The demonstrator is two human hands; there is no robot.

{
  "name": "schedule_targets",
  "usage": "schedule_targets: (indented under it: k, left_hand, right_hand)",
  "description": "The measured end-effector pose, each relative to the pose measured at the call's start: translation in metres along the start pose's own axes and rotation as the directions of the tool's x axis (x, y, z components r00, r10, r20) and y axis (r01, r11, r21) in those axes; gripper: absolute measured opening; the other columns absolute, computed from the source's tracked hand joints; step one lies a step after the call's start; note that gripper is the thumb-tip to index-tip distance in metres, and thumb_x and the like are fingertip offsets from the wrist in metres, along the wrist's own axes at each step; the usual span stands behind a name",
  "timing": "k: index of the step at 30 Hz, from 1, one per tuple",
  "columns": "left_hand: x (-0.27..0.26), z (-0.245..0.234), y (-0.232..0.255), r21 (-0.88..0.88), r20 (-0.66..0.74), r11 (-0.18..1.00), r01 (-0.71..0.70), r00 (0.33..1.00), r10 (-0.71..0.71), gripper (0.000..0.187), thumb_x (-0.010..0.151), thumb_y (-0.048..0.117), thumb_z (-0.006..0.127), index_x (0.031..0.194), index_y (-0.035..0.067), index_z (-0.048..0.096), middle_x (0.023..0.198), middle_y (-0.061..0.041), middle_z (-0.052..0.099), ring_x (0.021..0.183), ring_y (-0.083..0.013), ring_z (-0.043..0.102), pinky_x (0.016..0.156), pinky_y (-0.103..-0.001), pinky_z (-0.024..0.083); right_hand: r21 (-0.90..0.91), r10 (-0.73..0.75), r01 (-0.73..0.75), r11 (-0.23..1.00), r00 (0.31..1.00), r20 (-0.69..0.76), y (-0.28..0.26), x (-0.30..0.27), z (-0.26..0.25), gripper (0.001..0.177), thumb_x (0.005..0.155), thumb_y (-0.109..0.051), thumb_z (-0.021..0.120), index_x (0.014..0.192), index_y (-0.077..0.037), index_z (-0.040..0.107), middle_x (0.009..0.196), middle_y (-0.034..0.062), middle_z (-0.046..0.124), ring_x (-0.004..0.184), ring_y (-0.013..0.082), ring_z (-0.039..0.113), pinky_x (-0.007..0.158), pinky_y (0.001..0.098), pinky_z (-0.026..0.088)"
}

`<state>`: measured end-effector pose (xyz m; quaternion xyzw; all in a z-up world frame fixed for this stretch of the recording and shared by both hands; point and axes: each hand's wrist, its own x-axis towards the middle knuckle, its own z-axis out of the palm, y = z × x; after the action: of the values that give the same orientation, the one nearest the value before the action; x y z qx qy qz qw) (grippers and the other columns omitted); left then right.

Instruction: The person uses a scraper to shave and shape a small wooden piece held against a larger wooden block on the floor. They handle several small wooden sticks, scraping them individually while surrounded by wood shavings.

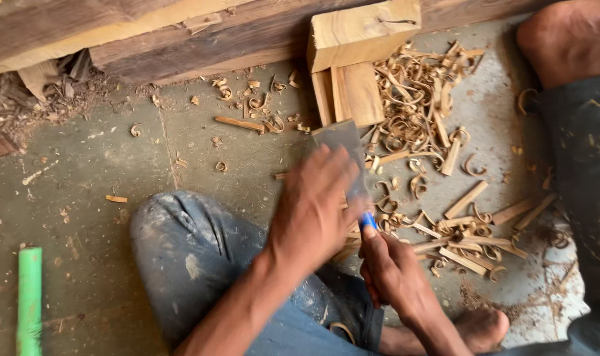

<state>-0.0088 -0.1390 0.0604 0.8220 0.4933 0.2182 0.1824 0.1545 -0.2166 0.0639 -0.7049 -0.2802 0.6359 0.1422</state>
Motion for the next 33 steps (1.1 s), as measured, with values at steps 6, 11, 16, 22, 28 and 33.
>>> schedule_targets:
  k: [6,11,16,22,28,33]
  left_hand:
    - [-0.028,0.003,0.002,0.028,0.265,1.0,0.009,0.964,-0.017,0.079,0.106,0.055,0.036,0.159,-0.004,0.027,0.17,-0.022,0.026,0.158,-0.039,0.022,0.13,-0.049,0.017]
    - [-0.015,0.011,-0.016,-0.033,0.328,0.999,0.019,0.945,-0.007,0.077,0.109,0.055,0.032,0.16,-0.002,0.032,0.171,-0.02,0.028,0.16,-0.0377,0.023,0.13,-0.047,0.017]
    - [-0.027,0.032,-0.03,-0.022,0.302,0.999,0.027,0.953,-0.019,0.076,0.109,0.054,0.033,0.161,-0.002,0.034,0.171,-0.019,0.027,0.161,-0.0366,0.022,0.131,-0.047,0.017]
    - [-0.024,0.013,0.001,0.113,0.221,0.993,-0.026,0.975,0.001,0.073,0.106,0.049,0.036,0.157,-0.004,0.033,0.169,-0.018,0.026,0.157,-0.0366,0.019,0.129,-0.049,0.013]
    - [-0.036,0.016,0.016,0.157,0.171,0.987,-0.029,0.985,0.001,0.076,0.107,0.05,0.037,0.159,-0.005,0.029,0.17,-0.019,0.023,0.158,-0.0376,0.017,0.129,-0.048,0.01]
    - [-0.053,0.037,-0.004,0.077,0.231,0.997,-0.006,0.973,-0.012,0.08,0.107,0.054,0.036,0.159,-0.006,0.028,0.171,-0.022,0.021,0.159,-0.038,0.017,0.13,-0.046,0.009]
  right_hand:
    - [-0.017,0.079,-0.08,0.997,0.995,-0.067,0.024,0.022,0.009,0.051,0.103,-0.04,0.047,0.082,0.004,0.062,0.047,0.0115,0.054,0.035,0.0211,0.049,0.037,0.0376,0.038]
    - [0.208,0.002,0.014,0.978,0.997,-0.081,0.052,0.043,0.016,0.034,0.101,-0.028,0.046,0.093,0.001,0.063,0.05,0.0045,0.046,0.043,0.0126,0.042,0.041,0.0323,0.03]
    - [0.082,-0.102,0.108,0.991,0.992,-0.076,0.052,0.062,0.017,0.042,0.1,-0.034,0.048,0.086,0.003,0.064,0.05,0.0056,0.052,0.041,0.0134,0.048,0.037,0.0335,0.038]
    - [0.053,-0.026,0.028,0.998,0.998,-0.052,0.005,0.021,0.013,0.059,0.103,-0.046,0.042,0.075,0.004,0.057,0.048,0.0107,0.049,0.033,0.0202,0.045,0.033,0.0381,0.037]
    - [0.075,-0.031,0.036,0.997,0.998,-0.061,0.0,0.0,0.008,0.061,0.102,-0.05,0.043,0.074,0.003,0.057,0.047,0.0103,0.048,0.032,0.0217,0.044,0.033,0.0392,0.036]
    - [0.05,-0.04,0.045,0.998,0.993,-0.111,0.031,0.021,0.014,0.062,0.102,-0.045,0.043,0.071,0.006,0.059,0.045,0.0146,0.053,0.031,0.023,0.045,0.034,0.0383,0.037]
